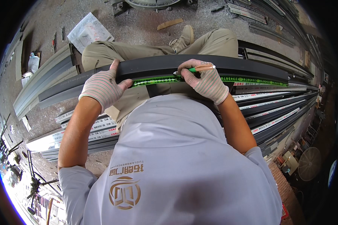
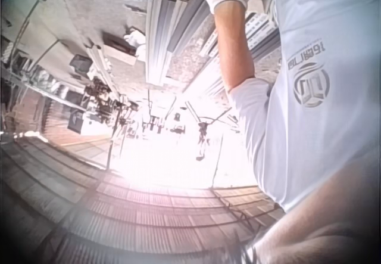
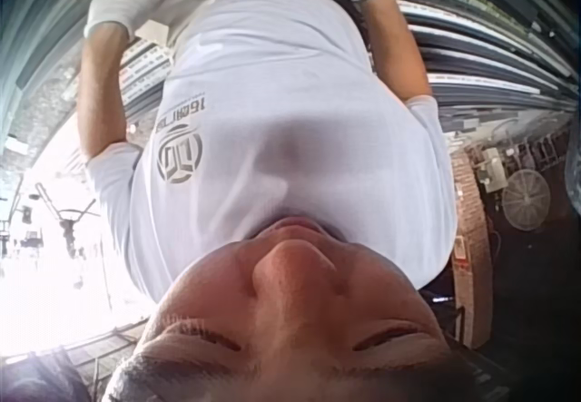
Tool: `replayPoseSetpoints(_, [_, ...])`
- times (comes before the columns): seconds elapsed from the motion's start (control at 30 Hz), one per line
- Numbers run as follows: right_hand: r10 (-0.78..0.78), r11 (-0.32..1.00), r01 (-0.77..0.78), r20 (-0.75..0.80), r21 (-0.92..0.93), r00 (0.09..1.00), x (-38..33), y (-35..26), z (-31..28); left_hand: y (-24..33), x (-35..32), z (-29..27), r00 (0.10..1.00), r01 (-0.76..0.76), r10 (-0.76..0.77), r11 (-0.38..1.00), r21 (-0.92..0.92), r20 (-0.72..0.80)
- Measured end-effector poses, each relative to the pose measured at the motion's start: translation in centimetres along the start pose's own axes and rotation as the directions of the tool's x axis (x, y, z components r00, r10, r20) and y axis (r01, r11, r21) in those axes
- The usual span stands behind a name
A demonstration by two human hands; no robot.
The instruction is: The person sits on the floor and uses a tape measure and pencil to measure and mark several long metal profiles. They handle each profile individually, mark specific lengths, and then place the profiles aside.
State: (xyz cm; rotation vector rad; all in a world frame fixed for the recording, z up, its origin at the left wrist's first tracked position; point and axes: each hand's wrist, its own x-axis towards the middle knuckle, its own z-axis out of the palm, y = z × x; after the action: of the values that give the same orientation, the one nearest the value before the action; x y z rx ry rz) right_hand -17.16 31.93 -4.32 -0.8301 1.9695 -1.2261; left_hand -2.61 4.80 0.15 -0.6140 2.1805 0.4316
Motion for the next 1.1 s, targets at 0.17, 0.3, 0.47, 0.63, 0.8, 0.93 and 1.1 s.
replayPoseSetpoints(0.17, [-0.026,0.999,0.026,-0.021,-0.022,0.999,0.08,-0.09,0.04,0.13,-0.04,-0.11,1.000,0.005,-0.005,1.000,0.006,0.004])
replayPoseSetpoints(0.3, [-0.014,1.000,0.015,0.024,-0.021,1.000,0.14,0.04,-0.26,0.16,-0.05,-0.23,1.000,0.006,-0.006,1.000,0.005,0.010])
replayPoseSetpoints(0.47, [-0.031,0.999,0.031,0.031,-0.021,0.999,0.04,0.05,-0.32,0.05,0.05,-0.02,1.000,0.003,-0.003,1.000,0.011,0.004])
replayPoseSetpoints(0.63, [0.017,1.000,-0.017,0.025,0.002,1.000,0.07,0.10,-0.20,0.12,0.00,-0.08,1.000,0.004,-0.004,1.000,-0.014,-0.003])
replayPoseSetpoints(0.8, [-0.012,1.000,0.013,0.020,-0.005,1.000,0.17,-0.34,-0.22,0.07,-0.06,-0.08,1.000,0.010,-0.010,1.000,-0.028,-0.002])
replayPoseSetpoints(0.93, [-0.029,0.999,0.030,0.023,-0.032,0.999,0.12,0.05,-0.22,-0.08,0.05,0.19,1.000,0.001,-0.002,1.000,-0.025,-0.014])
replayPoseSetpoints(1.1, [-0.007,1.000,0.007,0.011,-0.021,1.000,0.09,0.21,-0.09,0.00,-0.05,0.05,1.000,-0.004,0.003,1.000,-0.012,-0.016])
